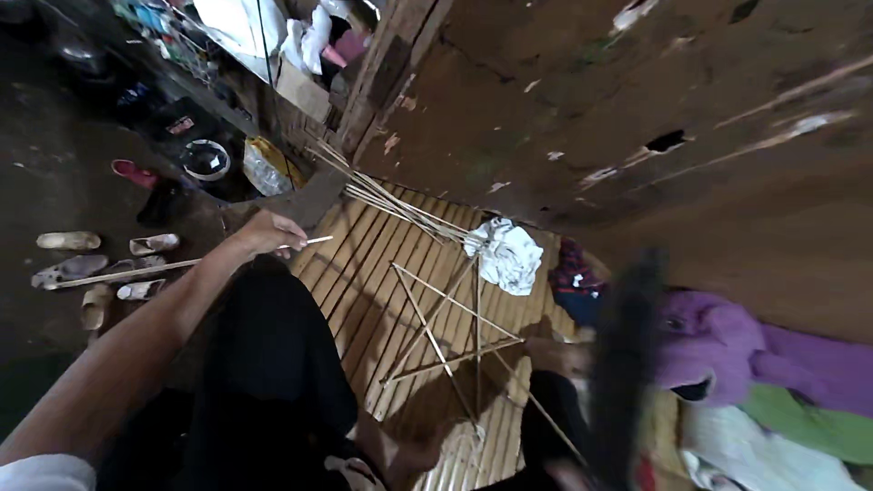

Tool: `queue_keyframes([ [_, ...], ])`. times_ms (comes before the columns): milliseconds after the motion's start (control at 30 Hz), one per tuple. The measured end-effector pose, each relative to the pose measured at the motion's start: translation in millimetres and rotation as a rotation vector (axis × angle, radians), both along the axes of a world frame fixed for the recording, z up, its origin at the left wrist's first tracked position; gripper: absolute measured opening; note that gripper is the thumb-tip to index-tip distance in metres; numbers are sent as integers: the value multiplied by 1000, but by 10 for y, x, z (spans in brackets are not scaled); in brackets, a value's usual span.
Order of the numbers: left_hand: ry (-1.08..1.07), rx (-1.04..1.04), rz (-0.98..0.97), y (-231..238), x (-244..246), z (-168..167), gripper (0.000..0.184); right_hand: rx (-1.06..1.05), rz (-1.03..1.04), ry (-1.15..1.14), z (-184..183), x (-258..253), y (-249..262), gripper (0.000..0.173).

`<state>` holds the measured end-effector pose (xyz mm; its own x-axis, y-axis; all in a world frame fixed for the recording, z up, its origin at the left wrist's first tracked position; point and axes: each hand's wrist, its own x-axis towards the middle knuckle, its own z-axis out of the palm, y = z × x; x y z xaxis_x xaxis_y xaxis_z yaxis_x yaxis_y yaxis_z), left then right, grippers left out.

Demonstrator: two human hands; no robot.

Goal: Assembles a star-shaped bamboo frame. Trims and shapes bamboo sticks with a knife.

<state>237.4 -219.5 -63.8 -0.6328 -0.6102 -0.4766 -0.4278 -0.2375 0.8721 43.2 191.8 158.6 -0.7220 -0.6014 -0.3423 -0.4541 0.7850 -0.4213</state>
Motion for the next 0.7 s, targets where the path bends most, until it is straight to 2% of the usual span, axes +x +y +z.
queue_keyframes([
  [67,41,-1,-49,41,49,14,8,-211,18,3,-724,94,-495,33],
  [133,52,-11,-107,42,130,10,9,-283,20,-119,-1291,219,-1286,29],
  [200,49,-15,-132,35,227,-21,9,-296,27,-274,-1661,334,-1979,27],
  [267,26,-19,-112,10,338,-72,9,-324,13,-408,-1933,438,-2464,26],
  [367,-20,-14,-88,-56,483,-143,10,-368,44,-554,-2154,548,-2867,21],
  [500,-17,2,-103,-131,543,-203,8,-451,36,-738,-2285,609,-3095,12],
  [700,72,51,-95,-178,512,-296,8,-435,-41,-789,-2344,625,-3199,6],
])
